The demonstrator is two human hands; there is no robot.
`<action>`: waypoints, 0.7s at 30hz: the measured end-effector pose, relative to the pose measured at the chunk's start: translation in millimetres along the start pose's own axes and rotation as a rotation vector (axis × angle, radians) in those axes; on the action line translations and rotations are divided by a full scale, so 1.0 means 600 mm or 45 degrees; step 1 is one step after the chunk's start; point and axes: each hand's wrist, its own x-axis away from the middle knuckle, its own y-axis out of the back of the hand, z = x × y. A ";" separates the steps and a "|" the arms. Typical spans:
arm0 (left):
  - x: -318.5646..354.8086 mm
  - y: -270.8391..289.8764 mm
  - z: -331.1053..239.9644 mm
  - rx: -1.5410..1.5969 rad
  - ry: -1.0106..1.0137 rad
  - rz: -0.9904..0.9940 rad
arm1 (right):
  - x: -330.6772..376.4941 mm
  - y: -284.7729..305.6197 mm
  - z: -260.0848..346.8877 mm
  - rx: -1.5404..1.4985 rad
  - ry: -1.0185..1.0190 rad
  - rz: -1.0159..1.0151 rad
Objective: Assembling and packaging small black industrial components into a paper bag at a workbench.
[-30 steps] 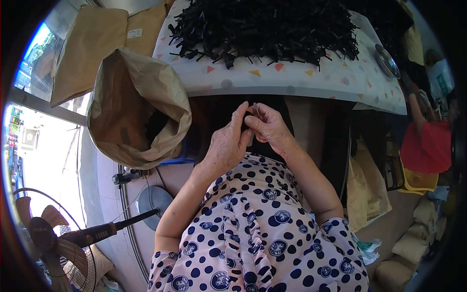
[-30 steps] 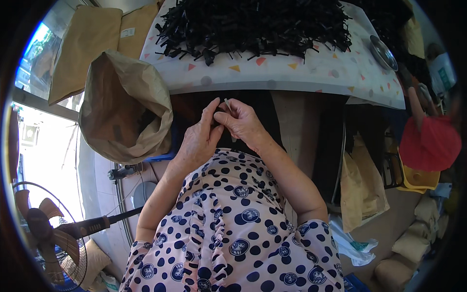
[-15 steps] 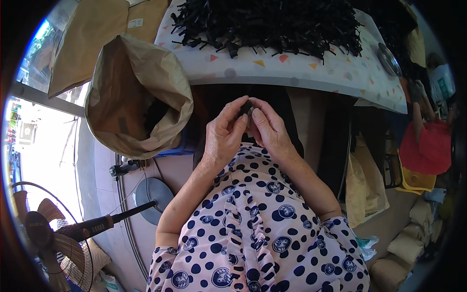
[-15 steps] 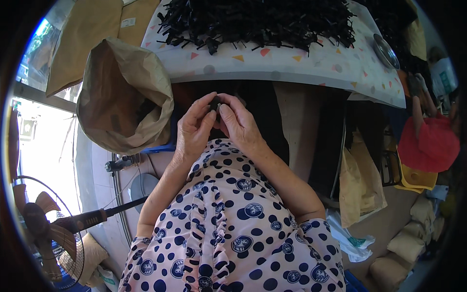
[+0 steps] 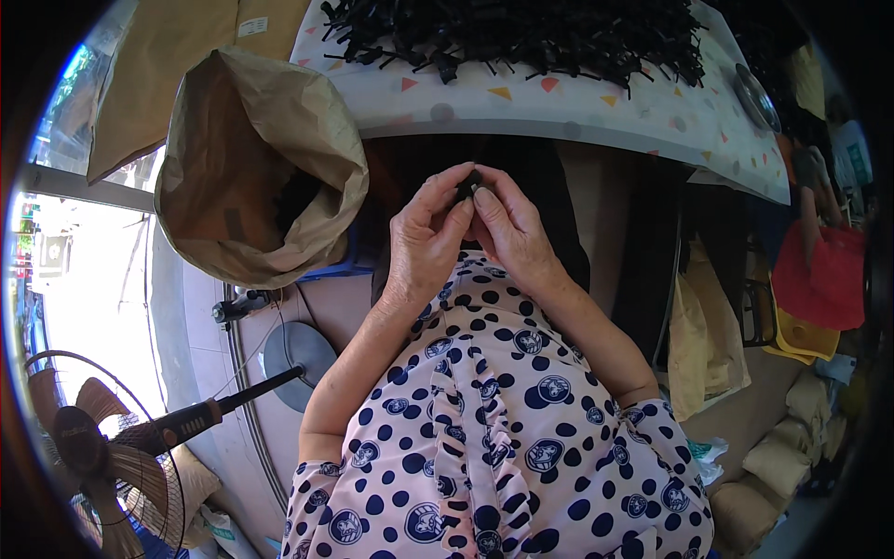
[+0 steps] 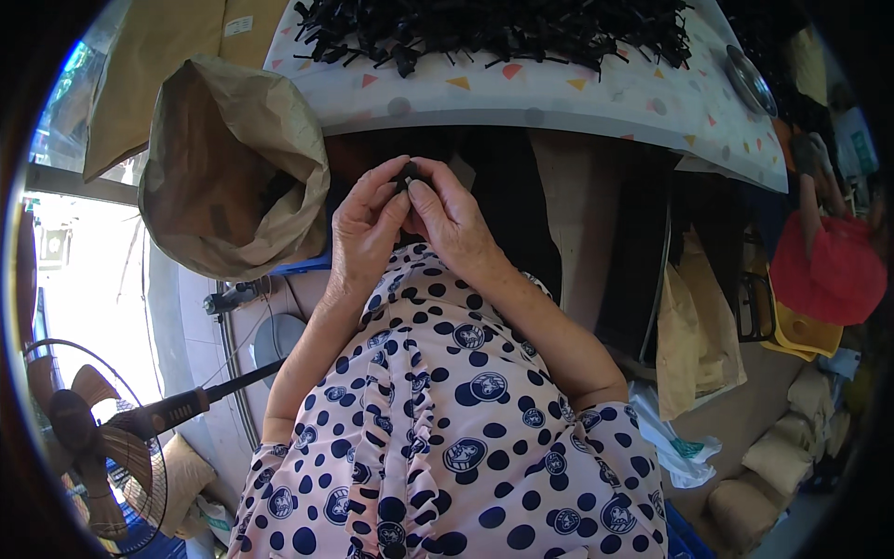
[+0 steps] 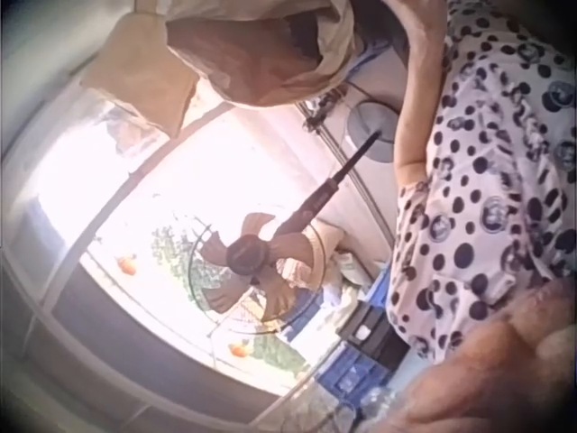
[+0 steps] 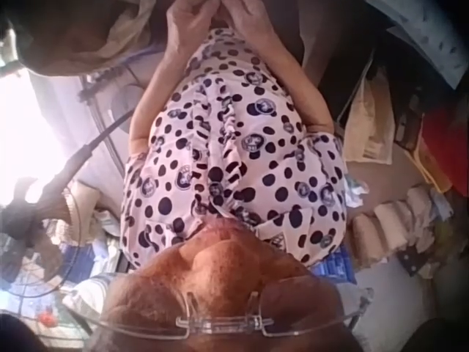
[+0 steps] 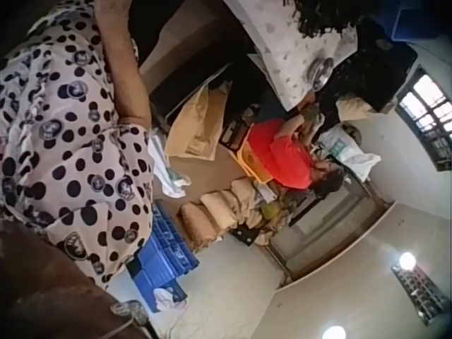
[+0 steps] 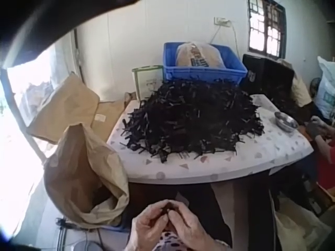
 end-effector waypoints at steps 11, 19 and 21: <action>0.000 -0.006 -0.003 -0.609 -0.314 -0.098 | -0.012 0.003 0.000 -0.082 -0.144 0.058; 0.004 -0.003 -0.010 -0.156 -0.001 -0.040 | -0.005 0.006 0.010 -0.177 -0.111 0.071; 0.007 -0.003 -0.011 -0.128 0.045 -0.041 | -0.005 0.007 0.006 -0.166 -0.112 0.067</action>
